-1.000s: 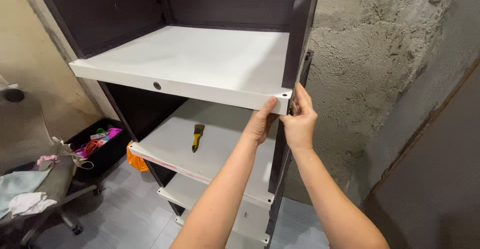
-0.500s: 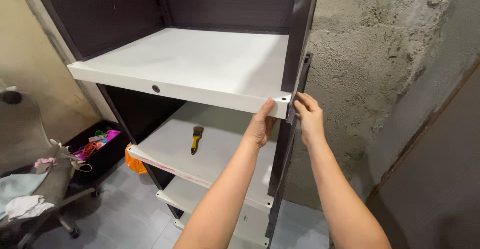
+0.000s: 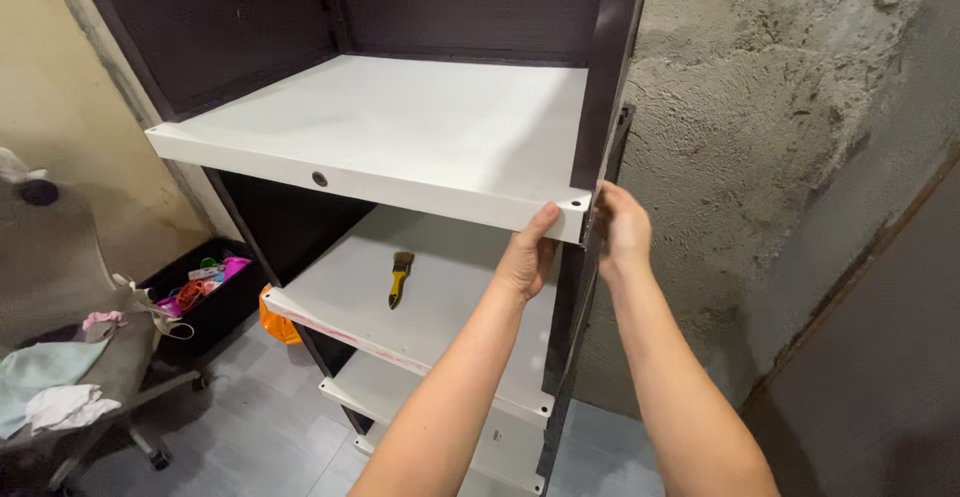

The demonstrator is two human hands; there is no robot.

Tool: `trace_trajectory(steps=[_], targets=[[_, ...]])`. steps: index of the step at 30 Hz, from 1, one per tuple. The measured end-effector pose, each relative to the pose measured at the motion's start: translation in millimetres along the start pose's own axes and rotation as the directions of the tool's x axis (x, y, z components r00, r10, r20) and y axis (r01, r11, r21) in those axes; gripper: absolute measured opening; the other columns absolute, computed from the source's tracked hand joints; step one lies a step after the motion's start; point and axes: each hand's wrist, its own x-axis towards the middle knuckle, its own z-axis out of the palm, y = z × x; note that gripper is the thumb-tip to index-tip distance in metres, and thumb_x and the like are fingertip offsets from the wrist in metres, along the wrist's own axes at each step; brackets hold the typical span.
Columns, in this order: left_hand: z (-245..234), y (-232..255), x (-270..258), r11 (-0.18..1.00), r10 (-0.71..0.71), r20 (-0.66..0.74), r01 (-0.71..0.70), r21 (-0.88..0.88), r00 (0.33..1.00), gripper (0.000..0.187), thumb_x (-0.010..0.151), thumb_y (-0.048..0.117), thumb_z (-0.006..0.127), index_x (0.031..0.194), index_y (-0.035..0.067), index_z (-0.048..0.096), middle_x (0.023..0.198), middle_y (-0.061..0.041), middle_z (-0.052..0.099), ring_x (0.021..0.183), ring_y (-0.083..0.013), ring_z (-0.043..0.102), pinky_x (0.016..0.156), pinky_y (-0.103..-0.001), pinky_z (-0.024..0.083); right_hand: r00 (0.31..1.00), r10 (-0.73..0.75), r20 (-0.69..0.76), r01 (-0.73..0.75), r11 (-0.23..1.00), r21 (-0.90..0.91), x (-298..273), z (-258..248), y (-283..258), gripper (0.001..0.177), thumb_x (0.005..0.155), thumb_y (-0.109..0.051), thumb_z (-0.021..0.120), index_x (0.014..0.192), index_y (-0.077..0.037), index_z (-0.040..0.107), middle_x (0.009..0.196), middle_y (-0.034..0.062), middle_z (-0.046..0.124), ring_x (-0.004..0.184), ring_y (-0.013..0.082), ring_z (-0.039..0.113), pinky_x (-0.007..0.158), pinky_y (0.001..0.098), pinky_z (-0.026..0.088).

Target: The person cleans the interior of a dark plastic storage unit with a brush, then removes several perforated trays from the unit and places them on a nearby bed. The person then lifts the unit and sets it back into place against the wall.

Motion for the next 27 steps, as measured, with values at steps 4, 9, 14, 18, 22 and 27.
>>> trace_trajectory(steps=[4, 9, 14, 18, 22, 27], targets=[[10, 6, -4, 0.998, 0.007, -0.08, -0.012, -0.067, 0.997, 0.067, 0.077, 0.041, 0.085, 0.127, 0.004, 0.06, 0.119, -0.01, 0.067, 0.116, -0.0234, 0.06, 0.1, -0.038, 0.046, 0.987, 0.135, -0.091, -0.135, 0.991, -0.001, 24, -1, -12, 0.038, 0.099, -0.042, 0.052, 0.105, -0.01, 0.072, 0.08, -0.0014, 0.07, 0.069, 0.0091, 0.059, 0.061, 0.0244, 0.043], [24, 10, -6, 0.981, -0.033, -0.176, -0.002, -0.194, 0.984, 0.061, 0.077, 0.041, 0.083, 0.124, 0.008, 0.061, 0.111, -0.007, 0.066, 0.108, -0.0237, 0.061, 0.093, -0.038, 0.048, 0.97, 0.238, 0.057, -0.243, 0.965, 0.095, 51, -1, -18, 0.04, 0.097, -0.049, 0.068, 0.086, -0.011, 0.066, 0.07, -0.0017, 0.067, 0.054, 0.0096, 0.058, 0.048, 0.0231, 0.038], [28, 11, -7, 0.984, -0.053, -0.194, 0.019, -0.175, 0.979, 0.061, 0.073, 0.035, 0.084, 0.122, 0.008, 0.06, 0.11, -0.009, 0.064, 0.107, -0.0241, 0.062, 0.096, -0.039, 0.049, 0.997, 0.072, -0.013, -0.065, 0.952, 0.301, 42, 14, -8, 0.023, 0.093, -0.026, 0.077, 0.096, -0.004, 0.071, 0.082, 0.0062, 0.073, 0.064, 0.0108, 0.067, 0.057, 0.0243, 0.055], [31, 4, -11, 0.982, -0.016, -0.156, -0.013, -0.188, 0.988, 0.061, 0.071, 0.031, 0.085, 0.12, 0.006, 0.059, 0.11, -0.008, 0.063, 0.109, -0.0234, 0.06, 0.101, -0.038, 0.047, 0.996, -0.093, -0.009, 0.091, 0.938, 0.335, 27, 16, -4, 0.03, 0.094, -0.031, 0.076, 0.096, -0.001, 0.069, 0.085, 0.0092, 0.074, 0.067, 0.0133, 0.069, 0.058, 0.0264, 0.054], [33, 2, -14, 0.988, -0.037, -0.193, 0.007, -0.154, 0.981, 0.059, 0.071, 0.031, 0.084, 0.119, 0.006, 0.061, 0.112, -0.008, 0.064, 0.109, -0.023, 0.06, 0.102, -0.037, 0.045, 0.994, -0.102, -0.025, 0.104, 0.936, 0.335, 20, 17, -5, 0.033, 0.094, -0.033, 0.076, 0.097, -0.001, 0.069, 0.088, 0.0085, 0.073, 0.074, 0.0145, 0.07, 0.067, 0.0288, 0.059], [27, 11, -18, 0.997, 0.0, -0.175, -0.014, -0.078, 0.985, 0.057, 0.074, 0.036, 0.082, 0.118, 0.006, 0.064, 0.112, -0.009, 0.066, 0.11, -0.0232, 0.06, 0.101, -0.037, 0.044, 0.988, -0.11, -0.109, 0.138, 0.942, 0.305, 15, 26, 3, 0.038, 0.093, -0.036, 0.076, 0.099, 0.001, 0.07, 0.092, 0.0084, 0.073, 0.08, 0.0153, 0.07, 0.072, 0.0294, 0.059]])
